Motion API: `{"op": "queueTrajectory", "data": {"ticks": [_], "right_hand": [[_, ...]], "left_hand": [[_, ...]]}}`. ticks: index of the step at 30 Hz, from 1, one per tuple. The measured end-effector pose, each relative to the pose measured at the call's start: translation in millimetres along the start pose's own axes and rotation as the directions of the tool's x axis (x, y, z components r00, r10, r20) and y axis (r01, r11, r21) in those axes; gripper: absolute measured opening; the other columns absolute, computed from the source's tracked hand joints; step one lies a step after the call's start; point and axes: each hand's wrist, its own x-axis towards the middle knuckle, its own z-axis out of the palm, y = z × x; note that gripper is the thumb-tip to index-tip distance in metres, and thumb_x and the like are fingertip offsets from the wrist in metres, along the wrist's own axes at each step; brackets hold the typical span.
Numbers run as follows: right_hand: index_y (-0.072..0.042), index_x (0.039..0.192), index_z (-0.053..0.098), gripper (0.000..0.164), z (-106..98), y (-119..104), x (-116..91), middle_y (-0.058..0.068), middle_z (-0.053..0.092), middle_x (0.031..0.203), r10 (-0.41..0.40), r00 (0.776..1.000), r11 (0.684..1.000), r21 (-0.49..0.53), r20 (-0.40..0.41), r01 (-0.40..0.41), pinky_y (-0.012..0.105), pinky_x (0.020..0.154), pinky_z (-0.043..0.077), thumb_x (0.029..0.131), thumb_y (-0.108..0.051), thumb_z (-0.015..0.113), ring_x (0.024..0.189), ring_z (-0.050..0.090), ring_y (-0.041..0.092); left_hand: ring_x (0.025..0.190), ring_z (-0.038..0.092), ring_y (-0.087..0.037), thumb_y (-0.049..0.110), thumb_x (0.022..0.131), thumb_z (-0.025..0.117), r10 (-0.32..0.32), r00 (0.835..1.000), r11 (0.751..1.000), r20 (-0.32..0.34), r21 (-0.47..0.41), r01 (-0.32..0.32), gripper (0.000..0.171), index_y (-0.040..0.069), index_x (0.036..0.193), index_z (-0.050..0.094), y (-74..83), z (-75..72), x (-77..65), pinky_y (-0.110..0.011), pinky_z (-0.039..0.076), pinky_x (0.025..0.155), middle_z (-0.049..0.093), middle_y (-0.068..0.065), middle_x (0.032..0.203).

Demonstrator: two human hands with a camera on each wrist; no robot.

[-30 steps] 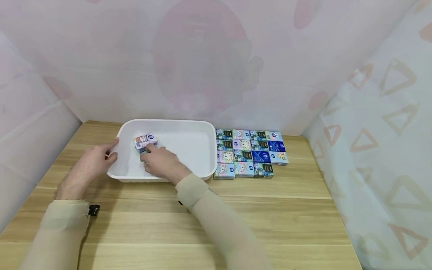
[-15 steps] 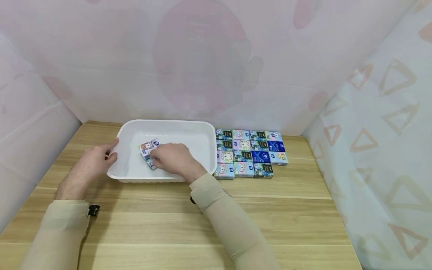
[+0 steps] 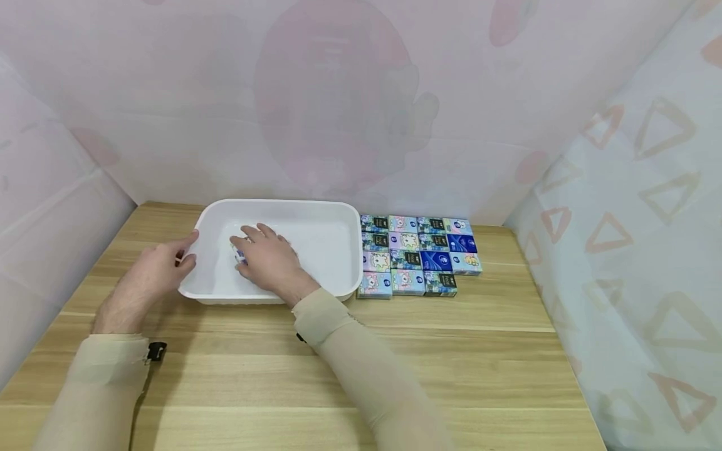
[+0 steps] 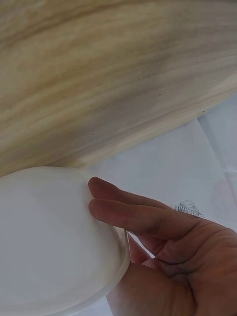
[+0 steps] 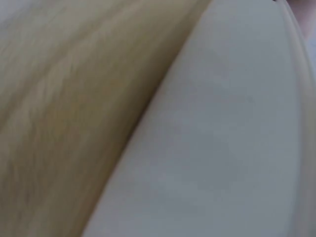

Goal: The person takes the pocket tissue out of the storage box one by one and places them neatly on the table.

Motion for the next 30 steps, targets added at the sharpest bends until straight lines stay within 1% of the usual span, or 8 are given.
{"op": "queueTrajectory", "data": {"ticks": [2,5,7,10,14,18,25,30], "right_hand": [[-0.032,0.174,0.058,0.059,3.8,-2.2,3.2,-0.003,0.051,0.185,0.014,1.0,1.0,0.013,0.011,-0.014,0.046,0.133,0.054,0.119,-0.05,0.069,0.175,0.046,0.024],[-0.033,0.169,0.064,0.052,6.8,-3.4,6.0,-0.004,0.056,0.181,0.038,0.999,0.998,0.054,0.01,-0.038,0.047,0.126,0.06,0.119,-0.047,0.071,0.172,0.048,0.022],[-0.032,0.165,0.068,0.047,6.8,-3.1,7.1,-0.004,0.059,0.177,0.047,0.999,0.996,0.079,-0.004,-0.046,0.046,0.124,0.062,0.119,-0.043,0.072,0.169,0.051,0.022],[-0.03,0.158,0.073,0.041,6.0,-1.2,7.9,-0.004,0.065,0.17,0.049,0.998,0.994,0.101,-0.03,-0.046,0.043,0.122,0.062,0.119,-0.039,0.072,0.164,0.057,0.022],[-0.026,0.148,0.08,0.034,3.9,3.9,6.8,-0.007,0.076,0.155,0.034,0.997,0.993,0.112,-0.068,-0.026,0.034,0.115,0.064,0.117,-0.034,0.07,0.147,0.069,0.018],[-0.023,0.14,0.085,0.032,-2.5,10.6,0.0,-0.007,0.084,0.142,0.034,0.994,0.991,0.135,-0.106,-0.019,0.03,0.107,0.066,0.114,-0.03,0.068,0.133,0.076,0.016],[-0.021,0.136,0.088,0.029,-15.6,24.1,-20.8,-0.005,0.087,0.137,0.083,0.987,0.981,0.187,-0.136,-0.056,0.033,0.11,0.066,0.115,-0.032,0.07,0.131,0.079,0.018],[-0.021,0.138,0.088,0.029,-26.4,34.5,-37.6,-0.004,0.086,0.14,0.124,0.983,0.974,0.207,-0.135,-0.095,0.034,0.113,0.065,0.117,-0.034,0.072,0.137,0.077,0.02]], "left_hand": [[0.065,0.055,-0.022,0.014,0.12,0.055,0.006,1.0,1.0,-0.001,0.001,-0.006,0.061,-0.003,0.177,0.043,0.0,0.2,0.7,-0.035,0.046,0.059,0.072,-0.047,0.136],[0.063,0.053,-0.021,0.015,0.12,0.054,0.002,1.0,1.0,0.007,-0.004,-0.002,0.062,-0.002,0.178,0.042,1.1,0.1,1.2,-0.035,0.045,0.057,0.073,-0.046,0.133],[0.063,0.053,-0.021,0.015,0.12,0.054,0.004,1.0,1.0,0.006,-0.004,-0.004,0.062,-0.002,0.178,0.042,1.9,-0.1,1.5,-0.035,0.044,0.057,0.074,-0.045,0.132],[0.063,0.053,-0.021,0.015,0.12,0.054,0.007,1.0,1.0,0.003,-0.006,-0.007,0.062,-0.003,0.178,0.041,2.9,-0.5,1.5,-0.035,0.044,0.057,0.073,-0.046,0.134],[0.065,0.053,-0.021,0.014,0.12,0.053,0.009,1.0,1.0,0.003,-0.009,-0.009,0.062,-0.003,0.178,0.042,3.2,-0.8,1.4,-0.035,0.044,0.058,0.071,-0.048,0.139],[0.065,0.051,-0.021,0.015,0.119,0.053,0.002,1.0,1.0,0.01,-0.007,-0.002,0.063,-0.002,0.179,0.041,2.7,-1.4,0.6,-0.036,0.044,0.059,0.07,-0.047,0.139],[0.065,0.049,-0.021,0.015,0.119,0.052,-0.011,1.0,1.0,0.016,-0.01,0.011,0.064,-0.001,0.18,0.039,1.2,-0.9,-0.4,-0.036,0.043,0.059,0.071,-0.047,0.139],[0.067,0.049,-0.022,0.014,0.12,0.053,-0.004,1.0,1.0,0.004,-0.007,0.004,0.062,-0.003,0.179,0.041,1.0,-0.5,-1.1,-0.036,0.043,0.06,0.069,-0.049,0.143]]}}
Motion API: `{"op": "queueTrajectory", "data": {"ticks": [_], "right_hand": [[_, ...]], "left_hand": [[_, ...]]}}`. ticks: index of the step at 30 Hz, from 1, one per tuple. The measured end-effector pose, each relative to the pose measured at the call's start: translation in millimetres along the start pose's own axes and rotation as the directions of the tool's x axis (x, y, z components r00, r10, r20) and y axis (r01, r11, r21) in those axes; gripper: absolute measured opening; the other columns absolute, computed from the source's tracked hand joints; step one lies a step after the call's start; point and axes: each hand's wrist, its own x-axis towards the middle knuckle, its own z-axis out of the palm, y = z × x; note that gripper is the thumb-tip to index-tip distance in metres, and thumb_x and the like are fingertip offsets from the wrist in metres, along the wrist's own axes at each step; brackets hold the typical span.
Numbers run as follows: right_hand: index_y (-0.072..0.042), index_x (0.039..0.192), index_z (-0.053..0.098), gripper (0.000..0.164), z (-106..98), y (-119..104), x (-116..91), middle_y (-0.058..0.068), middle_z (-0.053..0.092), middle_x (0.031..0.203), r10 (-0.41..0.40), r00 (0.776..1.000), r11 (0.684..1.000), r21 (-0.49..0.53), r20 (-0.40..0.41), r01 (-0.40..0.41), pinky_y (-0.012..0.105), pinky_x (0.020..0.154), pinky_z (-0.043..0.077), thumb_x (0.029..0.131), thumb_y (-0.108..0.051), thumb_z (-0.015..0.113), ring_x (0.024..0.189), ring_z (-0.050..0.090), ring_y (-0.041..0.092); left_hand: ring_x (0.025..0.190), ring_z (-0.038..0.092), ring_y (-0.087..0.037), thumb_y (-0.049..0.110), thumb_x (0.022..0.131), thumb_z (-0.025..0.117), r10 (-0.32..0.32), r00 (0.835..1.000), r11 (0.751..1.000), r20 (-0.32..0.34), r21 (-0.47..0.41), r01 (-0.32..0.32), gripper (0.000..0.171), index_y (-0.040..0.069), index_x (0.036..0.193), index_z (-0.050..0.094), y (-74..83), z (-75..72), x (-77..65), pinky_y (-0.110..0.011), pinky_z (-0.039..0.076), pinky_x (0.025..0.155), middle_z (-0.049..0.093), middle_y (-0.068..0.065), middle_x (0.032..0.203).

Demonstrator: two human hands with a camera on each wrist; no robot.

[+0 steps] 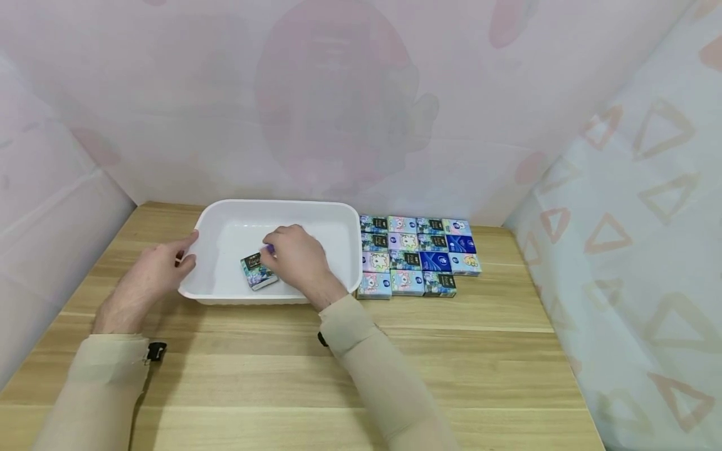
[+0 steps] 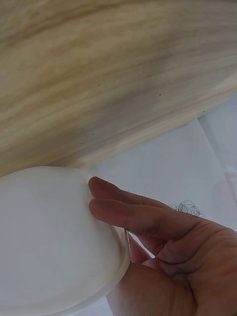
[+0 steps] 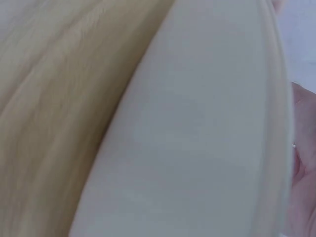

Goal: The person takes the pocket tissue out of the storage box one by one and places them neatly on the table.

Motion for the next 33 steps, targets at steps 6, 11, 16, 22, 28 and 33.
{"op": "queueTrajectory", "data": {"ticks": [6,11,16,22,28,33], "right_hand": [[-0.018,0.137,0.087,0.031,-19.4,14.0,-16.7,0.0,0.086,0.14,0.026,0.999,0.999,0.023,-0.04,-0.025,0.039,0.112,0.066,0.118,-0.035,0.072,0.137,0.077,0.024],[-0.016,0.136,0.087,0.03,-31.9,27.8,-29.0,0.002,0.087,0.139,0.041,0.995,0.999,0.032,-0.095,-0.038,0.044,0.116,0.065,0.118,-0.034,0.073,0.137,0.077,0.028],[-0.015,0.134,0.089,0.028,-42.7,40.1,-40.3,0.004,0.088,0.137,0.056,0.989,0.998,0.025,-0.14,-0.053,0.046,0.111,0.067,0.117,-0.032,0.075,0.133,0.078,0.029],[-0.014,0.133,0.089,0.027,-55.3,57.2,-53.4,0.006,0.087,0.137,0.08,0.98,0.997,0.029,-0.18,-0.076,0.046,0.105,0.069,0.117,-0.03,0.074,0.126,0.082,0.028],[-0.013,0.134,0.089,0.028,-65.1,76.6,-67.1,0.007,0.088,0.136,0.14,0.971,0.99,0.05,-0.196,-0.133,0.048,0.104,0.069,0.116,-0.03,0.075,0.126,0.081,0.031],[-0.011,0.136,0.088,0.031,-71.7,92.2,-80.7,0.01,0.086,0.141,0.203,0.962,0.979,0.064,-0.18,-0.195,0.05,0.102,0.07,0.116,-0.03,0.075,0.129,0.08,0.033]], "left_hand": [[0.068,0.052,-0.022,0.014,0.12,0.053,-0.002,1.0,1.0,-0.003,0.008,0.002,0.062,-0.003,0.178,0.041,-0.5,1.1,-0.1,-0.036,0.044,0.061,0.069,-0.048,0.142],[0.067,0.051,-0.022,0.014,0.12,0.053,0.001,1.0,1.0,-0.008,0.014,-0.001,0.061,-0.003,0.178,0.042,-0.5,1.4,-0.4,-0.036,0.044,0.06,0.072,-0.047,0.136],[0.065,0.049,-0.021,0.014,0.12,0.053,0.006,1.0,1.0,-0.007,0.012,-0.006,0.062,-0.003,0.178,0.042,-0.4,0.4,-1.1,-0.035,0.043,0.059,0.074,-0.045,0.132],[0.064,0.049,-0.02,0.015,0.119,0.053,-0.003,1.0,1.0,0.004,0.011,0.003,0.063,-0.002,0.179,0.041,-1.4,0.6,-0.5,-0.035,0.043,0.058,0.073,-0.045,0.133],[0.064,0.049,-0.02,0.015,0.119,0.053,-0.007,1.0,1.0,0.007,0.005,0.007,0.063,-0.001,0.179,0.041,-1.7,1.0,-0.1,-0.035,0.043,0.058,0.072,-0.046,0.138],[0.065,0.049,-0.021,0.015,0.119,0.053,-0.006,1.0,1.0,0.007,0.002,0.006,0.063,-0.001,0.179,0.041,-1.9,0.3,-0.4,-0.034,0.043,0.058,0.071,-0.046,0.139]]}}
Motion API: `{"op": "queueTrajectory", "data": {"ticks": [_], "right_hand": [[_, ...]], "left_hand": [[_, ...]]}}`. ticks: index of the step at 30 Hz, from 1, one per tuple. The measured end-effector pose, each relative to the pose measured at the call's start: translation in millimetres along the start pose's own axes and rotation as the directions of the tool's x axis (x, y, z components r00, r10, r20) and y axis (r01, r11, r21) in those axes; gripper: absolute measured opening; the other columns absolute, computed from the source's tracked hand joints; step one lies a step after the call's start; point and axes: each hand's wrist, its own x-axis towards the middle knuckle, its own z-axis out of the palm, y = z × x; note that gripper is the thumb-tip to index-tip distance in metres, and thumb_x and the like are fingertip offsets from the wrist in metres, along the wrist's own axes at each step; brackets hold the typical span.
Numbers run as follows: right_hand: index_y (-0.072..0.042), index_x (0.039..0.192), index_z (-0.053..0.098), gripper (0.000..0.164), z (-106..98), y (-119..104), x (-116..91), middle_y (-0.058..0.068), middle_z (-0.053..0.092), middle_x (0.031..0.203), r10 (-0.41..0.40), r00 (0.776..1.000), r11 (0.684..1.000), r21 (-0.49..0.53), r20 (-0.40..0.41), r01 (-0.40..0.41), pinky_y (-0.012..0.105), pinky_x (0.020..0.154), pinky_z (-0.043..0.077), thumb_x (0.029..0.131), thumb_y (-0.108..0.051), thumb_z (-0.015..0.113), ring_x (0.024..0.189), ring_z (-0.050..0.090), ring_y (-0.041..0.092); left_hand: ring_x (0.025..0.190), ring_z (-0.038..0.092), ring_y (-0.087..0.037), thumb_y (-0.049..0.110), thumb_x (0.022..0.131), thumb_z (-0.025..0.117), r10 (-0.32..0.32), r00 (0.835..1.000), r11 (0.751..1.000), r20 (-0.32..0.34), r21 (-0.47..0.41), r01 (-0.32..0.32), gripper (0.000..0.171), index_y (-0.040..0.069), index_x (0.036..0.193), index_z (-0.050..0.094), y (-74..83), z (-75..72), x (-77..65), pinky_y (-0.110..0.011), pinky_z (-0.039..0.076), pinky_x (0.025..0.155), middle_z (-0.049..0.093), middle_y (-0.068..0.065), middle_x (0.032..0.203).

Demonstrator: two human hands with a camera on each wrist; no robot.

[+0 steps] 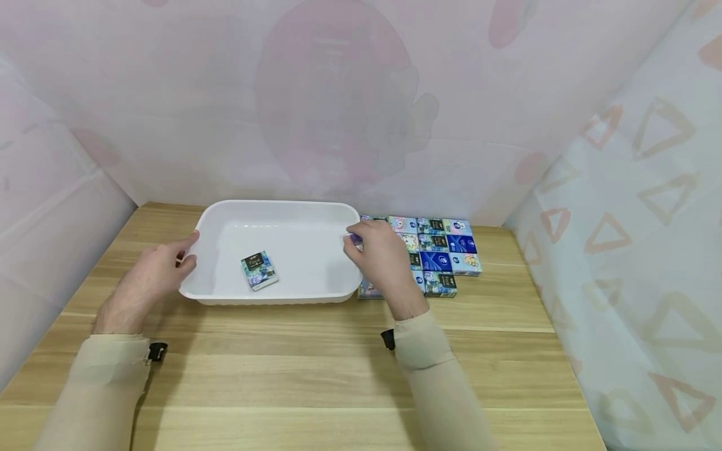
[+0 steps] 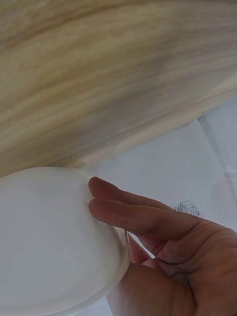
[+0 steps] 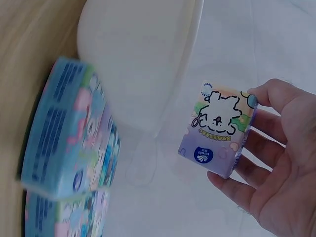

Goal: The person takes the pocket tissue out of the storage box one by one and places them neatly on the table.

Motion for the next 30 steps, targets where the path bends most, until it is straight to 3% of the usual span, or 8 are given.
{"op": "queueTrajectory", "data": {"ticks": [6,14,22,30], "right_hand": [[-0.01,0.135,0.088,0.031,-13.7,23.8,-10.0,0.012,0.086,0.142,0.054,0.999,0.998,0.013,-0.005,-0.054,0.056,0.108,0.068,0.115,-0.03,0.076,0.134,0.079,0.037],[-0.007,0.134,0.087,0.031,-32.3,60.0,-23.4,0.016,0.086,0.139,0.096,0.995,0.995,0.005,-0.019,-0.096,0.06,0.105,0.068,0.115,-0.029,0.075,0.125,0.082,0.04],[-0.003,0.132,0.085,0.031,-46.2,92.3,-33.5,0.022,0.084,0.138,0.156,0.987,0.988,0.018,-0.025,-0.155,0.065,0.109,0.063,0.115,-0.027,0.074,0.124,0.08,0.045],[-0.001,0.125,0.079,0.026,-60.6,121.0,-41.4,0.023,0.076,0.132,0.225,0.974,0.974,0.036,0.017,-0.225,0.065,0.103,0.061,0.114,-0.024,0.075,0.114,0.073,0.043]], "left_hand": [[0.063,0.048,-0.02,0.014,0.119,0.052,0.007,1.0,1.0,-0.005,-0.004,-0.007,0.063,-0.003,0.178,0.042,-0.4,-0.5,-0.5,-0.034,0.043,0.057,0.073,-0.046,0.133],[0.061,0.048,-0.019,0.015,0.118,0.053,0.013,1.0,1.0,-0.01,-0.009,-0.013,0.063,-0.003,0.178,0.042,-0.5,-1.0,-1.3,-0.033,0.042,0.056,0.076,-0.039,0.118],[0.063,0.049,-0.02,0.014,0.119,0.053,0.017,1.0,1.0,-0.013,-0.007,-0.017,0.062,-0.004,0.177,0.042,-0.7,-1.5,-0.8,-0.033,0.043,0.057,0.075,-0.041,0.124],[0.062,0.05,-0.02,0.013,0.118,0.054,0.015,1.0,1.0,-0.011,-0.002,-0.015,0.063,-0.005,0.177,0.042,-1.5,-1.4,0.7,-0.033,0.043,0.056,0.075,-0.042,0.124]]}}
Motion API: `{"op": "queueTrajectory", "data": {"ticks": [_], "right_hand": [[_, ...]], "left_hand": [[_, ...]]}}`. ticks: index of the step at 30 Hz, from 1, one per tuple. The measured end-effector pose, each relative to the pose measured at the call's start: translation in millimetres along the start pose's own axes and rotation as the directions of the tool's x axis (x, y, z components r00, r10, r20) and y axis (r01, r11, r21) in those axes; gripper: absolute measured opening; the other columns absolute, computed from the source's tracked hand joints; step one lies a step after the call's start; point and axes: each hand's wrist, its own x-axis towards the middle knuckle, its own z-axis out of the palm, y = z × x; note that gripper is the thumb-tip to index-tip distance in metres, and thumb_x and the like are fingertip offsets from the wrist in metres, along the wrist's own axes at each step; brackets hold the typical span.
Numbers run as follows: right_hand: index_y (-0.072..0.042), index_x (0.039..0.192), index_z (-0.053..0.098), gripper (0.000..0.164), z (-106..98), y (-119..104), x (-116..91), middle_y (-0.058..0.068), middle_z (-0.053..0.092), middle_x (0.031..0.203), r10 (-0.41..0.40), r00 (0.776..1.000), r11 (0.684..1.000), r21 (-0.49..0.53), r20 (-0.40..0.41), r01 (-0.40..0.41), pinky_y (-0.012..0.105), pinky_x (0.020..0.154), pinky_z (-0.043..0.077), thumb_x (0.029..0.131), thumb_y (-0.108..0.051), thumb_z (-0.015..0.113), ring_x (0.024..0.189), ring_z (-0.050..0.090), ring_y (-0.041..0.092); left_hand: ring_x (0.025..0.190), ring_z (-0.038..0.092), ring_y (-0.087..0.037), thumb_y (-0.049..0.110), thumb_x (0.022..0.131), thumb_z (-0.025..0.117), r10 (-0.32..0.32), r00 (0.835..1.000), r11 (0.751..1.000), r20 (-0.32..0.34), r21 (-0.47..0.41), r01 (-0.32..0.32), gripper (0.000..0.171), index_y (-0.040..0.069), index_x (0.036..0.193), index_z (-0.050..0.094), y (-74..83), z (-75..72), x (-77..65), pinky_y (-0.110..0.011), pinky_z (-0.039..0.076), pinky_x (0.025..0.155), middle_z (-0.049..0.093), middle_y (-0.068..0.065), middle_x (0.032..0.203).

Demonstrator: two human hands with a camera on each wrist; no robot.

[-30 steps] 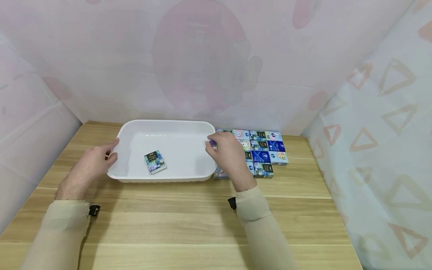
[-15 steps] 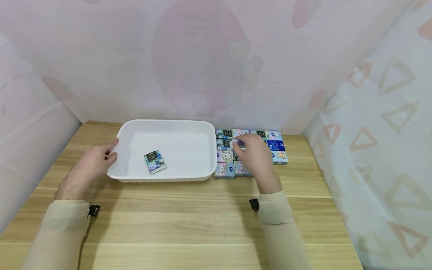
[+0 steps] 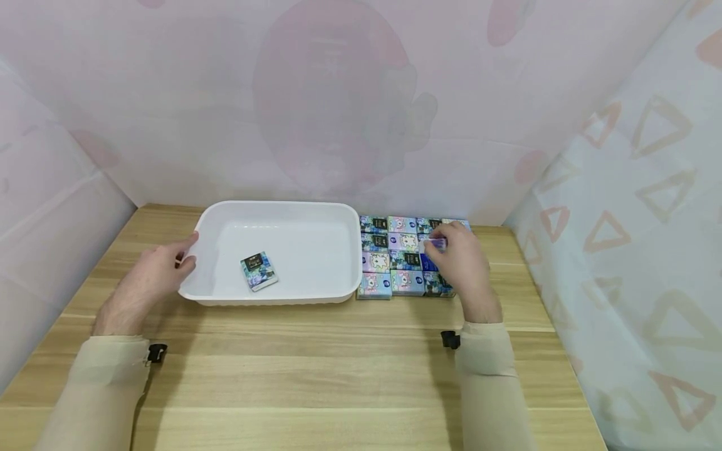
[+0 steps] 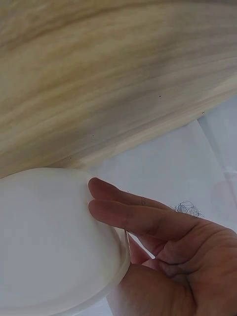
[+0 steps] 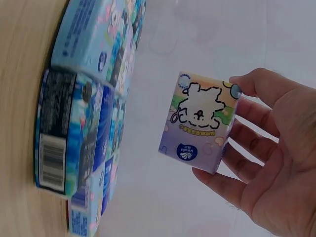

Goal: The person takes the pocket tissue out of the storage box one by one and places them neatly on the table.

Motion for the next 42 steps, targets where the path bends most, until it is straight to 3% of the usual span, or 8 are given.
{"op": "queueTrajectory", "data": {"ticks": [8,18,25,33,42], "right_hand": [[0.0,0.116,0.073,0.021,-11.9,32.5,-0.7,0.024,0.07,0.128,0.053,0.994,0.998,0.022,0.091,-0.056,0.063,0.102,0.059,0.112,-0.02,0.078,0.114,0.068,0.043],[-0.005,0.094,0.072,0.019,-31.1,64.9,-4.2,0.014,0.073,0.096,0.063,0.983,0.998,-0.007,0.171,-0.063,0.04,0.08,0.048,0.106,-0.016,0.083,0.089,0.064,0.028],[-0.006,0.091,0.07,0.024,-36.2,77.6,-7.6,0.009,0.069,0.089,0.105,0.96,0.994,-0.03,0.258,-0.101,0.038,0.076,0.046,0.107,-0.018,0.083,0.086,0.06,0.026],[-0.007,0.09,0.069,0.023,-27.6,89.2,-6.0,0.005,0.068,0.085,0.127,0.935,0.992,-0.028,0.33,-0.125,0.036,0.071,0.048,0.102,-0.017,0.086,0.082,0.06,0.023],[-0.006,0.095,0.071,0.023,-29.9,93.2,-11.8,0.006,0.07,0.093,0.149,0.884,0.987,-0.01,0.443,-0.161,0.037,0.08,0.045,0.104,-0.02,0.086,0.091,0.059,0.024]], "left_hand": [[0.065,0.051,-0.021,0.013,0.118,0.054,-0.009,1.0,1.0,0.001,0.002,0.009,0.063,-0.004,0.178,0.042,-0.3,1.0,-0.1,-0.033,0.043,0.056,0.074,-0.043,0.128],[0.066,0.053,-0.021,0.013,0.118,0.054,-0.001,1.0,1.0,-0.008,-0.006,0.001,0.062,-0.005,0.177,0.042,-2.2,1.6,-0.2,-0.033,0.043,0.056,0.075,-0.043,0.127],[0.064,0.052,-0.02,0.013,0.119,0.054,0.001,1.0,1.0,-0.009,-0.003,-0.001,0.062,-0.005,0.177,0.043,-3.2,2.5,0.3,-0.032,0.043,0.055,0.075,-0.041,0.124],[0.065,0.051,-0.02,0.014,0.119,0.054,0.005,1.0,1.0,-0.01,-0.002,-0.005,0.062,-0.005,0.177,0.043,-2.7,2.6,0.5,-0.032,0.043,0.055,0.076,-0.037,0.116],[0.063,0.05,-0.02,0.013,0.118,0.054,0.014,1.0,1.0,-0.021,-0.003,-0.014,0.062,-0.006,0.176,0.044,-3.4,3.3,1.5,-0.032,0.042,0.054,0.076,-0.037,0.114]]}}
